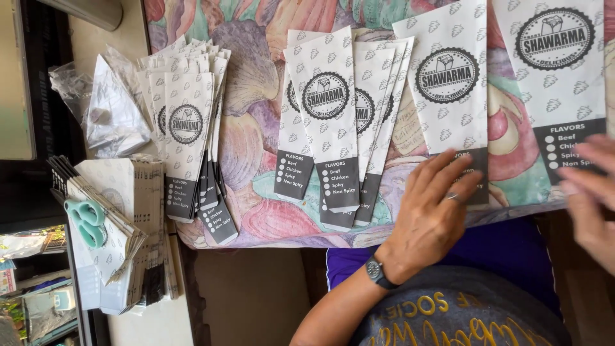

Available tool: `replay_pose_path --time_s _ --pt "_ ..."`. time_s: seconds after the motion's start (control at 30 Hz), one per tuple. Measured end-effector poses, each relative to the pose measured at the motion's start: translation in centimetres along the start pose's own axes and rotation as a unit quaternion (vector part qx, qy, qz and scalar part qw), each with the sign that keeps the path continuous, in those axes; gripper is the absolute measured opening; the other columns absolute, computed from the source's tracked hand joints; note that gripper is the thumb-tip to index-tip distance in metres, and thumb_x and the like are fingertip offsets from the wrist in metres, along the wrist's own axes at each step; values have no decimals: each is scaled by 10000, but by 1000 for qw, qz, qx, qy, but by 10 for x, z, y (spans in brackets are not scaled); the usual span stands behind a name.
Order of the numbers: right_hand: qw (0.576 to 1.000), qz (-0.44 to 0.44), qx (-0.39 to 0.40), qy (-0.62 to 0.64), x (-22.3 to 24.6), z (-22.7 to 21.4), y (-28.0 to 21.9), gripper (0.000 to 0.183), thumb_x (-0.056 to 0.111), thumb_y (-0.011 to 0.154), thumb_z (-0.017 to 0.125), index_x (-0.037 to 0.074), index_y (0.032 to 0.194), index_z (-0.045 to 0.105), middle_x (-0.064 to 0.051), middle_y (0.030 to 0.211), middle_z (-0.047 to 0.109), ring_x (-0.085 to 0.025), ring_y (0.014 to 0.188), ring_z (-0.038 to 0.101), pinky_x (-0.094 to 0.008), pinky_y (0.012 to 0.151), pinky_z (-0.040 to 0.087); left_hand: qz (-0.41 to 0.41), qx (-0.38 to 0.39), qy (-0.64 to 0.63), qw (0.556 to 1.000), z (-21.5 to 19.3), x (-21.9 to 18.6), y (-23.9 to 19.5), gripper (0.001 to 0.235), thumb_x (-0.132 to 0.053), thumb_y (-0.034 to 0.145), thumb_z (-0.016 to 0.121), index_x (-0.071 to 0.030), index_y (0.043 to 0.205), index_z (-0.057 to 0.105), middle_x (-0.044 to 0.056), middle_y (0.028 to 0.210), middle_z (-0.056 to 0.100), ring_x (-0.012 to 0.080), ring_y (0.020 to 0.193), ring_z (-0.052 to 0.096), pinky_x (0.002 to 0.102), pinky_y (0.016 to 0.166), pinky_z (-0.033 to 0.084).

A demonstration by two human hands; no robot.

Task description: Applying glue to the edges of paper shawarma wrappers and folding them to create bags.

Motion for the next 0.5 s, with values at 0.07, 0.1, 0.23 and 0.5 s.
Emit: replay_pose_path --time_s 0.07,0.1,0.23,0.5 --pt "993 -114 -7 18 54 -1 20 232 -147 1027 687 -47 1235 669 -249 1386 605 -489 1385 606 -598 1302 465 15 -30 -2 999 -18 -8 -3 145 50 1085 548 33 1223 592 220 1343 591 430 1263 618 531 1028 513" --pt "988 -150 -1 25 77 2 28 218 -57 933 746 -66 1144 697 -262 1291 649 -446 1278 641 -585 1238 494 26 -29 -16 999 -21 -12 -6 124 32 1065 605 58 1186 605 231 1304 616 432 1241 632 540 1043 520" --pt "969 -235 31 63 124 11 47 245 59 805 807 -71 986 705 -220 1119 719 -386 1132 717 -532 1113 539 20 -21 -9 1000 -17 -10 -22 158 -9 1012 715 88 1116 644 237 1256 659 437 1271 635 573 1146 468" --pt "966 -251 27 54 113 12 46 183 4 811 803 -81 940 705 -230 1040 726 -415 1092 726 -538 1042 567 31 -28 -50 998 -9 -12 -21 132 61 1022 677 133 1124 635 265 1251 640 469 1250 620 594 1118 513"
Point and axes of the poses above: each hand's wrist, its own y-axis towards the middle knuckle, its own z-axis out of the palm, x = y × z, the point moved 8 cm from there along y, towards the middle knuckle
